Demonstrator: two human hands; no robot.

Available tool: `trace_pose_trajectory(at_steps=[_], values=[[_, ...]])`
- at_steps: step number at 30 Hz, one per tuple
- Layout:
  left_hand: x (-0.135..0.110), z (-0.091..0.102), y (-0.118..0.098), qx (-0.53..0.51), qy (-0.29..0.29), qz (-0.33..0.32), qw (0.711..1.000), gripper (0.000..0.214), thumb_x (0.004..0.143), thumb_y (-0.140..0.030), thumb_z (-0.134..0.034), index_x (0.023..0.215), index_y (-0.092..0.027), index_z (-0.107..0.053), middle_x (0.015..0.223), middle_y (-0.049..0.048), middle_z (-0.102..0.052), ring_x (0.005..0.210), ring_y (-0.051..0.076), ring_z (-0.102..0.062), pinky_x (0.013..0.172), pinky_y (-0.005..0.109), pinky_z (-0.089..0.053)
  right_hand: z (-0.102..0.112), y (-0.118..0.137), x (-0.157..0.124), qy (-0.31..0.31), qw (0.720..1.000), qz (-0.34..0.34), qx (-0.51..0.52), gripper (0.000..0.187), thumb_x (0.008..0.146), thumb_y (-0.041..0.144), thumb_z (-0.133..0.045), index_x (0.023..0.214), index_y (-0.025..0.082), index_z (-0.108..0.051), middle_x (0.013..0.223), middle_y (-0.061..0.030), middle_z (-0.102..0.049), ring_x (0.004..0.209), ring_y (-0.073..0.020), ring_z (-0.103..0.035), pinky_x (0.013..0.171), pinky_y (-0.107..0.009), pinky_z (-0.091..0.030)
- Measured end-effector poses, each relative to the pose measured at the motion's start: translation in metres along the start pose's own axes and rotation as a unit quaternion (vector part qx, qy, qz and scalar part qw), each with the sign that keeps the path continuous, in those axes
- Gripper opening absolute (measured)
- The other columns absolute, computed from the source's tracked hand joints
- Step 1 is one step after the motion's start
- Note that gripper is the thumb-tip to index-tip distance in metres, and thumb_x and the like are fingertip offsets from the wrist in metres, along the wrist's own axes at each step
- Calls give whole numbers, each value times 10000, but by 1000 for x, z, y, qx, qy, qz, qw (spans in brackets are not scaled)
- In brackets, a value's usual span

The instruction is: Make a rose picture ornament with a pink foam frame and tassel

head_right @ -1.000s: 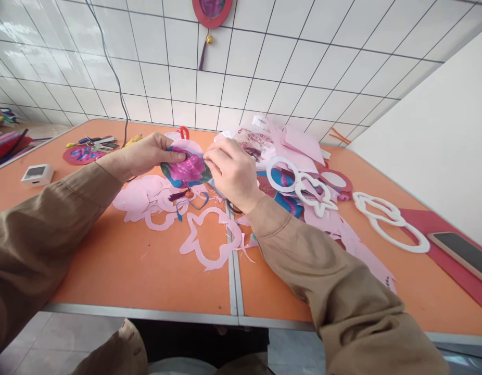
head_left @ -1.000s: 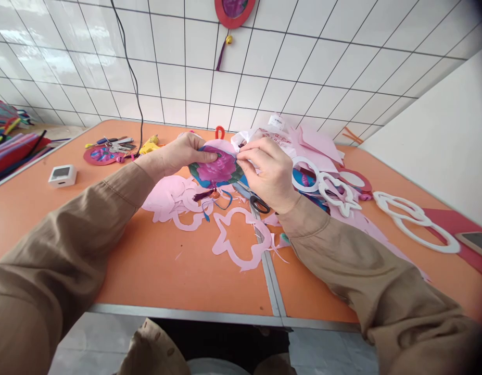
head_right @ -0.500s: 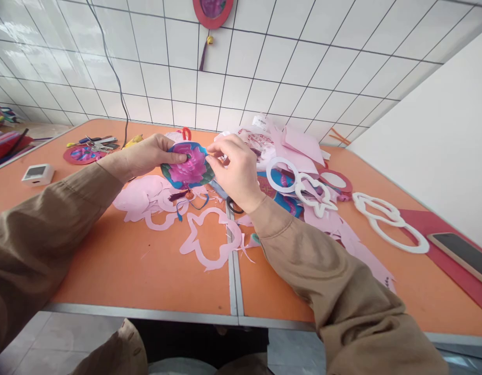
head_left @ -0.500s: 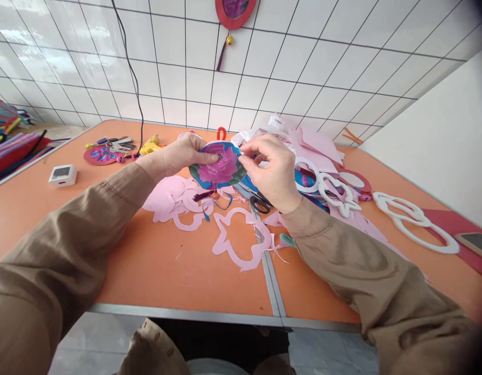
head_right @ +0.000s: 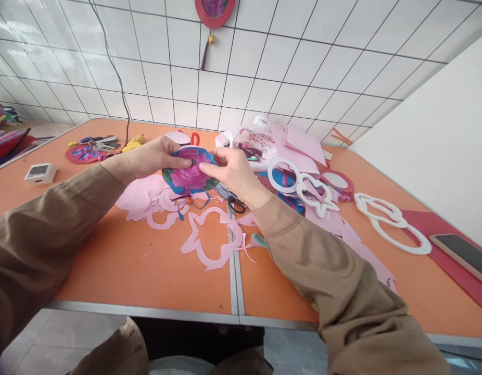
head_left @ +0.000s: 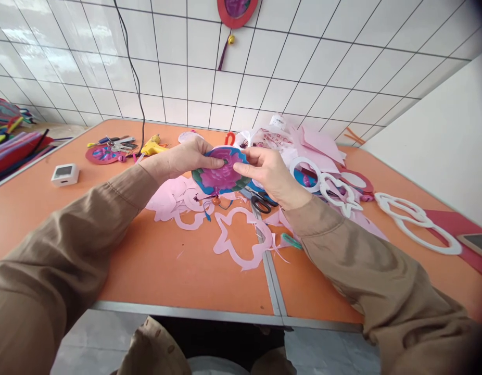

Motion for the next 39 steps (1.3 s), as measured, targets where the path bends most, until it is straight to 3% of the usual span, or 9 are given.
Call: trace_pose_trajectory(at_steps=[7,12,21,28,34,39], values=[[-2,-8,0,23,33,19,999,87,797,-209,-815,744,-157,-770,650,16,-704,598,149,-606,693,351,-511,0,-1,-1,-20,1000,-13,10,218,668,397,-894,670,256,-728,674,-10,-723,611,-181,-621,541,-339,-541],[-5,2,-10,11,37,-33,999,118,663,-168,-897,706,-172,-788,592,13,-682,616,174,-665,674,318,-554,4,-3,1,-52,998,-1,35,254,628,407,-909,630,248,-711,666,-11,-720,602,-162,-606,548,-318,-536],[-4,5,-8,40,62,4,997,32,714,-141,-826,707,-167,-809,701,60,-759,691,208,-733,694,330,-598,9,-7,2,-77,996,-7,47,196,624,374,-884,664,243,-744,701,-12,-743,618,-159,-614,580,-323,-552],[-4,8,-9,17,-11,19,1000,149,668,11,-827,634,-129,-787,625,76,-707,581,226,-706,649,377,-581,9,-8,3,-86,995,-21,54,170,596,363,-873,633,253,-748,686,-15,-738,617,-161,-612,602,-338,-555],[-8,4,-13,3,4,30,1000,123,724,-24,-820,651,-119,-793,646,94,-722,620,240,-724,672,392,-592,8,-9,2,-85,995,-33,50,215,585,379,-875,602,238,-714,643,-12,-702,617,-162,-598,573,-318,-512],[0,-1,2,-37,-6,33,999,137,750,-45,-819,653,-128,-769,639,65,-727,572,190,-705,681,390,-595,11,-10,3,-81,997,-3,4,304,678,465,-848,609,242,-652,626,-2,-656,585,-153,-572,539,-317,-480]])
Point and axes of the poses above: each hand's wrist, its own x-axis towards the middle knuckle, its own z-axis out of the back of the hand, y = z × x, the point moved 6 cm from there along x, towards the middle knuckle
